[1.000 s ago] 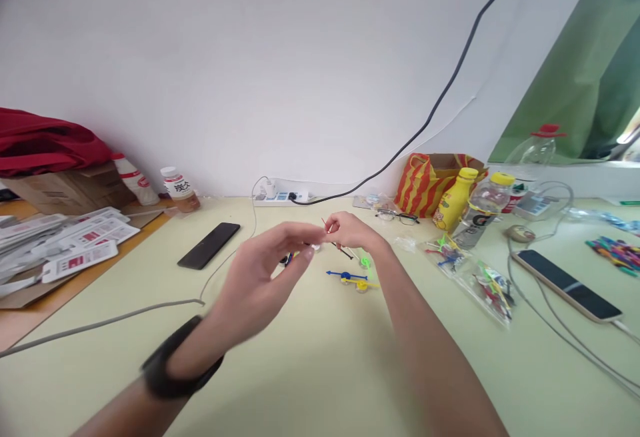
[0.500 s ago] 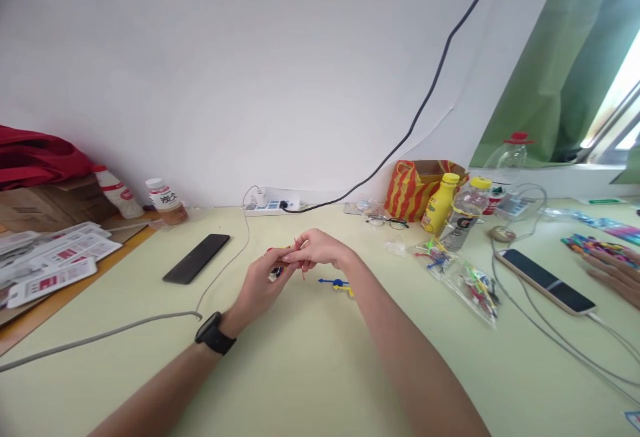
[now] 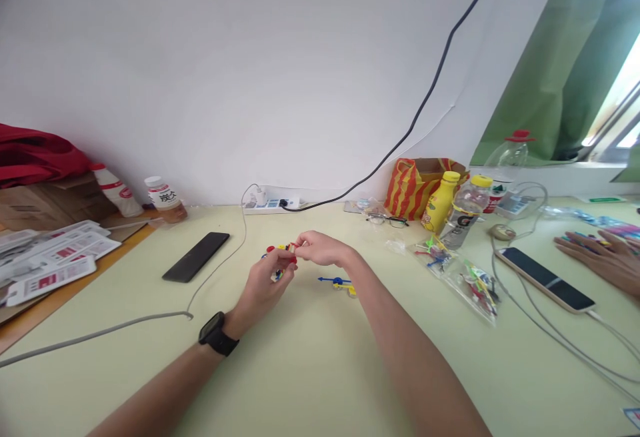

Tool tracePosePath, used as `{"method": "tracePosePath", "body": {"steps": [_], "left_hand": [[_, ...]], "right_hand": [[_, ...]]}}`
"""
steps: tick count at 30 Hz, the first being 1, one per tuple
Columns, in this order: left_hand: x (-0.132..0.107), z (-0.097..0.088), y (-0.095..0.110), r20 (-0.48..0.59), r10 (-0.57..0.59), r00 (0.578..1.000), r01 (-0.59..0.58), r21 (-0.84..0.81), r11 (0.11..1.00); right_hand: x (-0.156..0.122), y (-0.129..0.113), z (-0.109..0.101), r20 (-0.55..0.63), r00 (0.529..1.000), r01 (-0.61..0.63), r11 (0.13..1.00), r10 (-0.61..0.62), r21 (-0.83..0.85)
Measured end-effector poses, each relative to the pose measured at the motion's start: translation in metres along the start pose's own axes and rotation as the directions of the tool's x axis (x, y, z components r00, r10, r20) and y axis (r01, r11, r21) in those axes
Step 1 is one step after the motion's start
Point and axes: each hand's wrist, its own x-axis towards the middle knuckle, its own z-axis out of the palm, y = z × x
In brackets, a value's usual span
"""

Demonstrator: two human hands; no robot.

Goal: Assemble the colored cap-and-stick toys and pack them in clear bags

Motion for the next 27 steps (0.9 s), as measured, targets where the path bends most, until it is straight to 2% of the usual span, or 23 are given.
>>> {"method": "tracePosePath", "body": {"steps": [3, 7, 10, 12, 15, 17, 19, 22, 27], "left_hand": [[-0.001, -0.001, -0.001, -0.002, -0.044, 0.999, 0.044, -0.016, 0.999], [-0.005, -0.004, 0.003, 0.189, -0.019, 0.982, 0.029, -0.047, 0.998], [-0.008, -0.006, 0.009, 0.278, 0.005, 0.961, -0.004, -0.002, 1.000], [-0.008, -0.005, 0.011, 0.299, 0.027, 0.954, -0.056, 0.089, 0.994], [-0.006, -0.003, 0.007, 0.297, 0.092, 0.950, -0.170, 0.249, 0.953], [-0.004, -0.002, 0.002, 0.290, 0.134, 0.947, -0.229, 0.323, 0.918], [-0.002, -0.001, -0.003, 0.297, 0.163, 0.941, -0.271, 0.369, 0.889], [-0.001, -0.002, -0.009, 0.278, 0.191, 0.941, -0.301, 0.436, 0.848], [-0.004, -0.004, -0.011, 0.216, 0.188, 0.958, -0.273, 0.494, 0.825]], "right_hand": [[-0.001, 0.010, -0.008, -0.110, 0.987, -0.133, 0.977, 0.116, -0.165], [-0.002, 0.028, -0.022, -0.146, 0.964, -0.254, 0.928, 0.221, -0.272], [-0.007, 0.034, -0.033, -0.185, 0.959, -0.267, 0.907, 0.216, -0.326], [-0.013, 0.033, -0.040, -0.156, 0.968, -0.237, 0.911, 0.195, -0.337], [-0.020, 0.030, -0.045, 0.044, 0.981, -0.162, 0.927, 0.187, -0.338], [-0.022, 0.029, -0.045, 0.199, 0.955, -0.141, 0.924, 0.222, -0.356], [-0.020, 0.029, -0.042, 0.284, 0.920, -0.148, 0.909, 0.271, -0.390], [-0.017, 0.032, -0.038, 0.282, 0.911, -0.175, 0.902, 0.301, -0.395], [-0.015, 0.031, -0.038, 0.182, 0.946, -0.197, 0.920, 0.270, -0.339]]}}
